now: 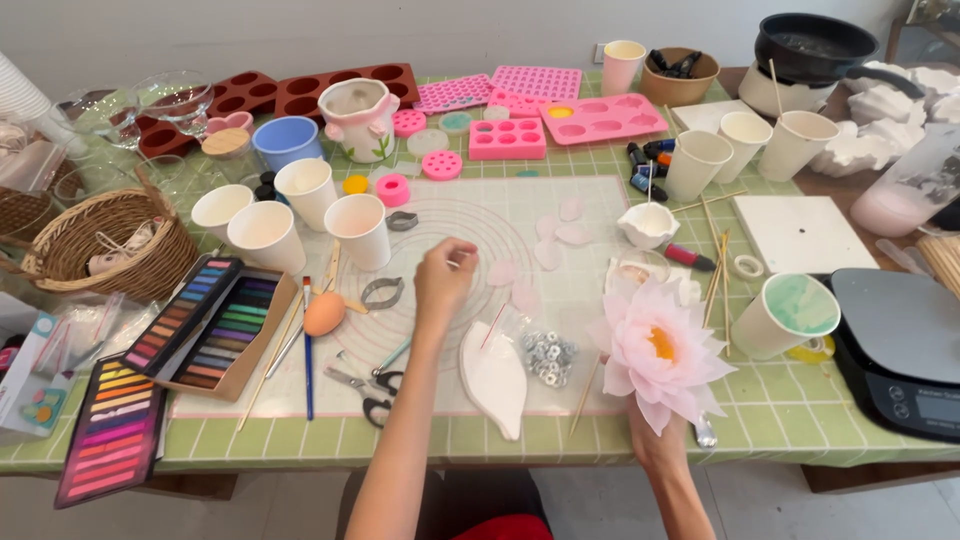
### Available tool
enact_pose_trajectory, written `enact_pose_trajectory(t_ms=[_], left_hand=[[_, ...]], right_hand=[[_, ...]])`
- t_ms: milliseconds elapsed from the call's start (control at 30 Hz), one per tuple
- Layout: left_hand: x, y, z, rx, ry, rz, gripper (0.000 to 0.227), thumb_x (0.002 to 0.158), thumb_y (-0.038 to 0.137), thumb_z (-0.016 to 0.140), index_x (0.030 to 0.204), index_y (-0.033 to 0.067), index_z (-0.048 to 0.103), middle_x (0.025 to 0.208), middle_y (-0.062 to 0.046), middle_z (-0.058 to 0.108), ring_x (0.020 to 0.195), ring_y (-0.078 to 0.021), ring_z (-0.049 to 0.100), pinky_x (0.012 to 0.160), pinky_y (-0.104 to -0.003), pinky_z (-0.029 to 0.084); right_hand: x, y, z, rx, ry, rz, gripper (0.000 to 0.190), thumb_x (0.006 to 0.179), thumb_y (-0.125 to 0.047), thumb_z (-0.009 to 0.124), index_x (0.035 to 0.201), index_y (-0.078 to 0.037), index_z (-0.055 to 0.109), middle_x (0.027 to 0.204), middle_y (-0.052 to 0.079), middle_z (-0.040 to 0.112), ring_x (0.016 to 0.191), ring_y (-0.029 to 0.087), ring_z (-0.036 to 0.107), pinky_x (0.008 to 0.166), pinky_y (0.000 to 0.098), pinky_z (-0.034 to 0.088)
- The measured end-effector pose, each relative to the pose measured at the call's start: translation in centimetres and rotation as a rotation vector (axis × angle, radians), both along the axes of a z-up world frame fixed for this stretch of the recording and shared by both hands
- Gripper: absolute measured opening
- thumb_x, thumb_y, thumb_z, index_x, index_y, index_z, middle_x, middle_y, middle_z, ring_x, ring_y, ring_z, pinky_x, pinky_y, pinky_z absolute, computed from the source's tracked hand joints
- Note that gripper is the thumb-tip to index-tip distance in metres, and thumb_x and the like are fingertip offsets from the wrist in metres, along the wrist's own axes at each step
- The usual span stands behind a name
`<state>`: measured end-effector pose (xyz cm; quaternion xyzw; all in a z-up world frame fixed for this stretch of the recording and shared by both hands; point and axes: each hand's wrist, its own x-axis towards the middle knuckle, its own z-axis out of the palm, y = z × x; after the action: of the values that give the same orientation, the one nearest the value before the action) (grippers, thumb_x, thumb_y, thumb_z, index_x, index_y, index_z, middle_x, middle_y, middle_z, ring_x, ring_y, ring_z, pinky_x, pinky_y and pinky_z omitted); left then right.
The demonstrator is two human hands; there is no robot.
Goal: Assembling a decorative flower by attaching individual wax or paper petals to a central base.
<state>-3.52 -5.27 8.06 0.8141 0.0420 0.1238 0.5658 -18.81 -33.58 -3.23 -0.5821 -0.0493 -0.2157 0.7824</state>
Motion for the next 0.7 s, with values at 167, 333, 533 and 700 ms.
enact_pose_trajectory(t_ms=[167, 333, 533, 700], left_hand=[[3.7, -2.7, -3.6, 0.366, 0.067, -0.008, 0.02, 0.087, 0.017, 0.073, 0.107, 0.0104, 0.073, 0.098, -0.01, 0.074, 0.093, -0.0268, 0.069, 0.082, -0.043, 0.054], [5.3, -3.4, -4.8, 0.529, -0.114, -0.084, 0.029, 0.078, 0.016, 0.08, 0.105, 0.0067, 0.072, 0.104, -0.016, 0.064, 0.104, -0.0354, 0.059, 0.085, -0.048, 0.05], [7.2, -2.7, -4.2, 0.62, -0.06, -0.148, 0.02, 0.073, 0.016, 0.084, 0.089, 0.0075, 0.075, 0.098, -0.013, 0.068, 0.102, -0.0313, 0.064, 0.085, -0.044, 0.053], [9.5, -0.3, -6.0, 0.074, -0.026, -0.225, 0.02, 0.075, 0.005, 0.085, 0.091, 0.0016, 0.073, 0.074, -0.005, 0.075, 0.066, -0.0123, 0.068, 0.062, -0.029, 0.054]], right_hand=[[0.5, -2.8, -7.7, -0.408, 0.13, -0.052, 0.029, 0.1, -0.01, 0.065, 0.126, 0.001, 0.069, 0.12, 0.012, 0.074, 0.109, 0.02, 0.068, 0.098, 0.0339, 0.053], [1.5, -3.6, -10.1, -0.961, 0.207, 0.036, 0.034, 0.091, -0.018, 0.075, 0.123, -0.007, 0.075, 0.117, 0.009, 0.074, 0.108, 0.02, 0.067, 0.096, 0.0323, 0.054], [4.1, -4.6, -10.3, -0.957, 0.094, 0.11, 0.05, 0.083, -0.015, 0.078, 0.131, -0.007, 0.065, 0.129, 0.01, 0.068, 0.118, 0.02, 0.062, 0.099, 0.0328, 0.049], [2.0, -4.6, -12.3, -0.706, 0.211, 0.148, 0.056, 0.08, -0.011, 0.082, 0.132, -0.004, 0.063, 0.13, 0.011, 0.067, 0.119, 0.019, 0.063, 0.101, 0.0331, 0.049]])
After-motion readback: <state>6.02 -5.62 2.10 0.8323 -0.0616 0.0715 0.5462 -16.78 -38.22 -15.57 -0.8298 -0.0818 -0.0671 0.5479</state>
